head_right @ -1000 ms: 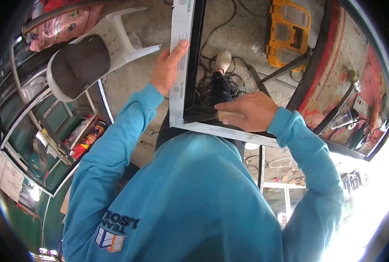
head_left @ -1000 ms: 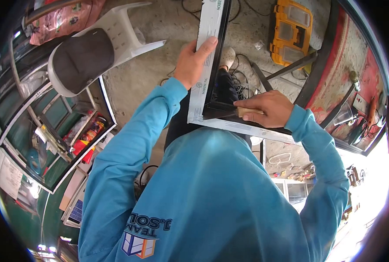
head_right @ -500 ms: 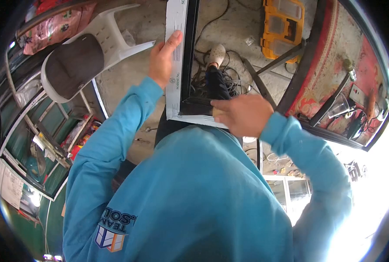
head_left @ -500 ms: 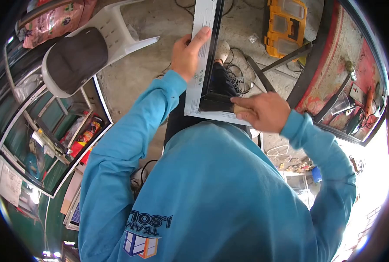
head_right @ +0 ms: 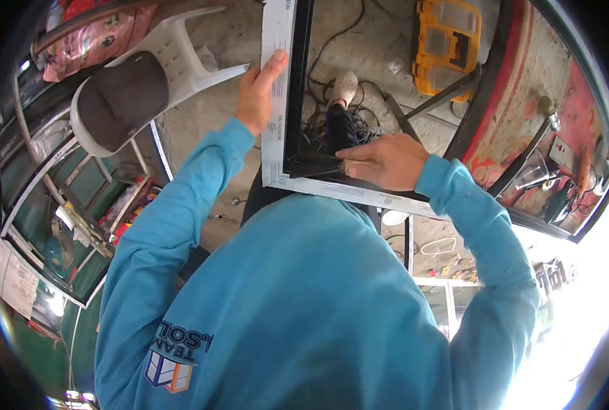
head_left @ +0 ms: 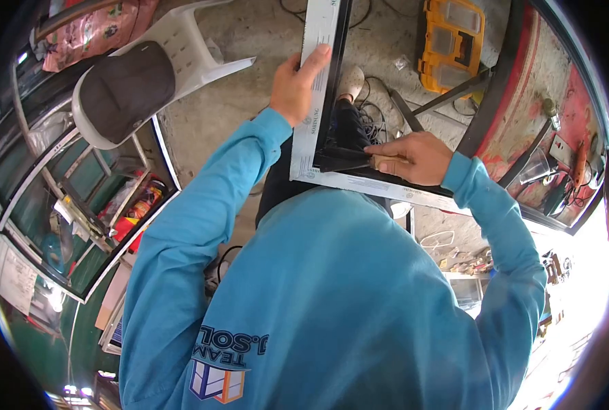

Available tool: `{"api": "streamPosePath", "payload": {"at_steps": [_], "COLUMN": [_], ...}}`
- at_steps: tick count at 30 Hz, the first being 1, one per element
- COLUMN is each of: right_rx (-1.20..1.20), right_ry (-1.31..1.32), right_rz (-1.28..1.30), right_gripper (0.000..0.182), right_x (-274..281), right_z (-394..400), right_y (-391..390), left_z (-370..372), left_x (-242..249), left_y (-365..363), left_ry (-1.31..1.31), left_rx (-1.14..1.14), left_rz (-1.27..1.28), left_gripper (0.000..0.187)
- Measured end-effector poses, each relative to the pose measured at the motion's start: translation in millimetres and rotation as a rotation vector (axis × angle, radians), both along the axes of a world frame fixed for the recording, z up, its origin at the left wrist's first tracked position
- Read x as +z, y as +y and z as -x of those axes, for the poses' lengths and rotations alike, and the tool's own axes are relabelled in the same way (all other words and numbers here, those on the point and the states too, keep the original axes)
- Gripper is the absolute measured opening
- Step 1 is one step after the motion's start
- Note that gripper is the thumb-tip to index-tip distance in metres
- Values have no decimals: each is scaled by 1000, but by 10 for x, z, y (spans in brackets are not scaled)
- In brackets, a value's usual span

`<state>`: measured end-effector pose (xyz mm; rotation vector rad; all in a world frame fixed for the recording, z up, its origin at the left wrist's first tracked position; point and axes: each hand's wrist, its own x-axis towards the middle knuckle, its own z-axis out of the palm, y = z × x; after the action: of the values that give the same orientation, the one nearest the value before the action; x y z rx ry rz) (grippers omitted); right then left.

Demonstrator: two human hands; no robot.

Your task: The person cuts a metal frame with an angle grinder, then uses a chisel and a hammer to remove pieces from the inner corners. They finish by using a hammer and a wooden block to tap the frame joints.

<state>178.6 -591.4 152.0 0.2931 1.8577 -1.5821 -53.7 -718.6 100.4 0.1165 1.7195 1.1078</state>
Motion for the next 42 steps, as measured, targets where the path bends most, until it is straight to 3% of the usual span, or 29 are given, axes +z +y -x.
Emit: {"api": "streamPosePath", "payload": {"at_steps": [4,11,17,23,31,33,37,39,42], "right_rx": [80,123,-21,12,-39,95,66,23,118], "right_ry": [81,22,-55,112,191,183,251,436,318], "right_rz": [-82,-11,45,-228,-361,-497,-431,-455,-579], "right_gripper": [42,42,41,40,39,42,42,40,44], "right_x": [-111,-317,-326,-128,34,102,32,-70,-122], "right_z": [101,203,18,60,-105,-48,-71,-107,-41], "right_y": [32,26,-192,-184,-321,-273,-135,4,166], "left_z": [-17,-17,-16,-71,-15,-22,-5,16,6], "left_x": [44,33,57,98,-34,-22,42,-20,-57], "left_y": [28,3,52,15,5,29,39,33,16], "left_ry": [-33,-38,29,104,151,139,125,139,114], "left_rx": [37,74,96,93,-12,16,-2,-26,-17], "left_rz": [-37,-54,-54,-10,3,-17,-7,-12,-14], "left_gripper": [72,67,67,72,77,78,80,80,80]}}
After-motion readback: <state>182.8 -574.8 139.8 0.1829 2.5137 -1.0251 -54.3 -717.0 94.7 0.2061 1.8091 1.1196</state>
